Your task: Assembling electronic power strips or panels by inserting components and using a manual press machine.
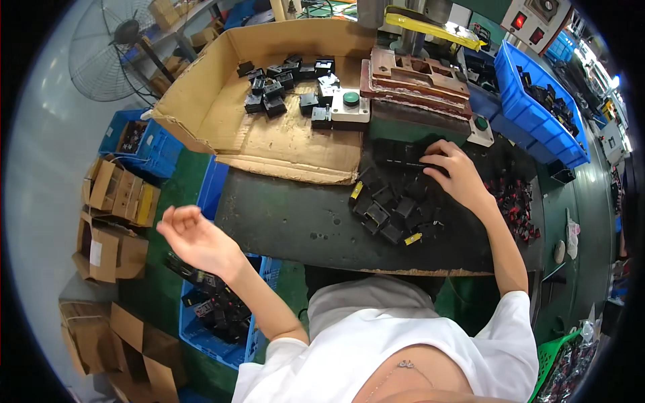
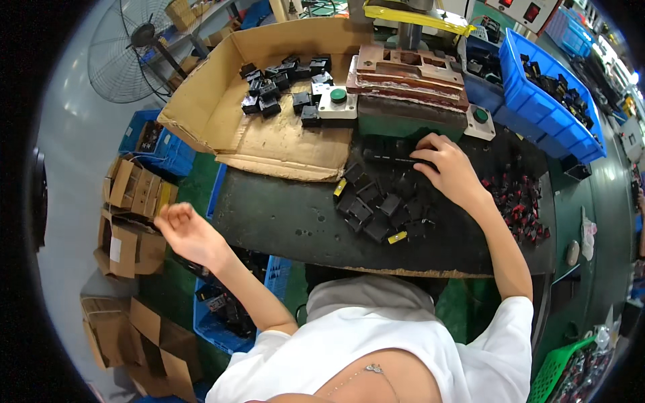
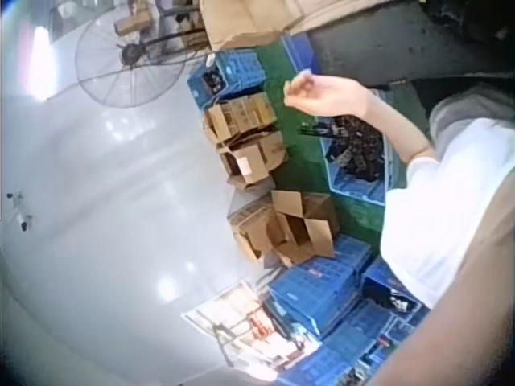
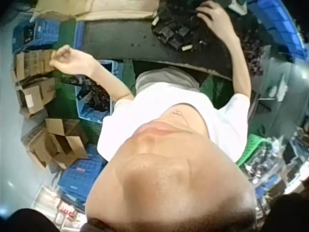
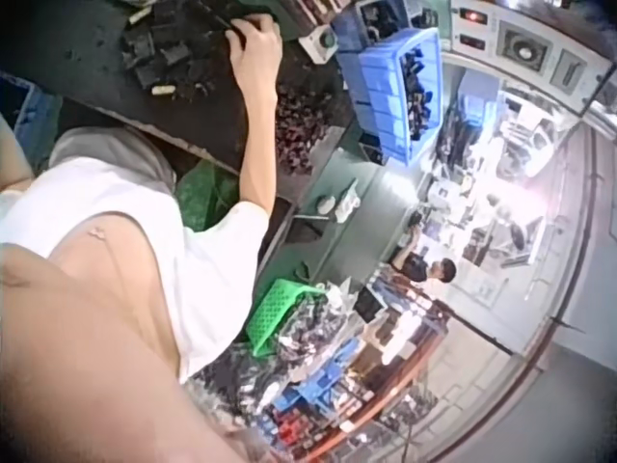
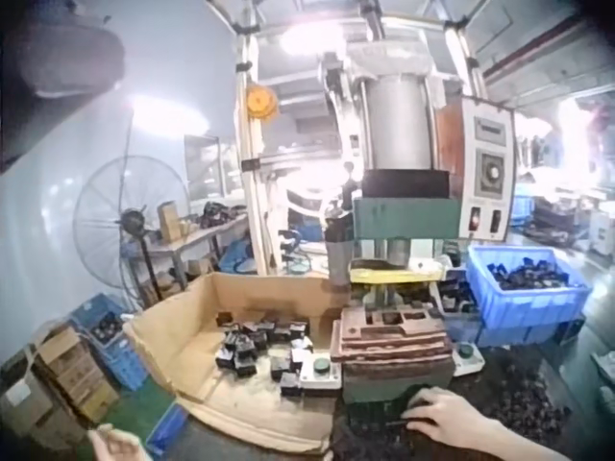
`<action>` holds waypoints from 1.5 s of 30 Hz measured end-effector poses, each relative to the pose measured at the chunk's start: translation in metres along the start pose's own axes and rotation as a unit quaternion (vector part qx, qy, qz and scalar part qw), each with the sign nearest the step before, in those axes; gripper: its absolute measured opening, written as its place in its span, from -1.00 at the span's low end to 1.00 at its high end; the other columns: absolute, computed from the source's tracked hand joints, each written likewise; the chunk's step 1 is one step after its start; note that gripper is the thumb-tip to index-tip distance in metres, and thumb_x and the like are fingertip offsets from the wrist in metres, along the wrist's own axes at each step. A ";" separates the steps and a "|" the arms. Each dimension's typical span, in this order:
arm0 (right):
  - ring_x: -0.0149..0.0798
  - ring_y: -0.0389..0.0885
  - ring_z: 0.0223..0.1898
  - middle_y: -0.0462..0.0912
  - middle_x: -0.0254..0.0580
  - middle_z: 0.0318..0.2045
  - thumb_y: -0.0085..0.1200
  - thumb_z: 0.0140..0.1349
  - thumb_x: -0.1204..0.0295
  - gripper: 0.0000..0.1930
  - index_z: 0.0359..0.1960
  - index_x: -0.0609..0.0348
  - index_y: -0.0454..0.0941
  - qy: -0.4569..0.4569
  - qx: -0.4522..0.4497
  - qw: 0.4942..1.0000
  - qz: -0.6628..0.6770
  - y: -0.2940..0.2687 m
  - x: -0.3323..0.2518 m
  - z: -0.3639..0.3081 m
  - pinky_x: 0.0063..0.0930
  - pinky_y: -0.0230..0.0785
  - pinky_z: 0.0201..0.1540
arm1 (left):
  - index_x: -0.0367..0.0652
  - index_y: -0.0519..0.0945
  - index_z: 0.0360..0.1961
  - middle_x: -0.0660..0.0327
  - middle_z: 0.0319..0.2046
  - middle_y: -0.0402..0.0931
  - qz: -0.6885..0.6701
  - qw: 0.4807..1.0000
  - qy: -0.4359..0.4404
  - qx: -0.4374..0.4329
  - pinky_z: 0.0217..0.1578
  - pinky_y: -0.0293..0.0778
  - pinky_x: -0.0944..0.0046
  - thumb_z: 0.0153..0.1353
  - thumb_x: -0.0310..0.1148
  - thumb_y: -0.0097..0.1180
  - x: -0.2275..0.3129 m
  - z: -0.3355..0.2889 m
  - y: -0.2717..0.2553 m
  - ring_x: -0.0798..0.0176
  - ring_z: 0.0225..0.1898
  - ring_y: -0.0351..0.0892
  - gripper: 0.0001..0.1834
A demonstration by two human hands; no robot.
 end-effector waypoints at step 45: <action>-0.16 0.58 -0.27 0.63 -0.10 -0.32 -0.01 0.23 0.34 -0.76 -0.30 0.28 0.60 -0.060 0.178 0.981 -0.057 -0.105 0.066 0.034 -0.41 0.41 -0.19 | -0.23 0.49 -0.24 0.20 -0.36 0.50 0.188 0.931 -0.205 -0.234 -0.30 0.57 0.25 0.27 -0.24 -0.03 -0.235 0.091 0.112 0.32 -0.32 0.50 -0.75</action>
Point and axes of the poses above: each hand's wrist, its own z-axis towards the middle knuckle, its own y-axis out of the palm, x = y × z, the point moved 9 cm from there along z, towards the middle knuckle
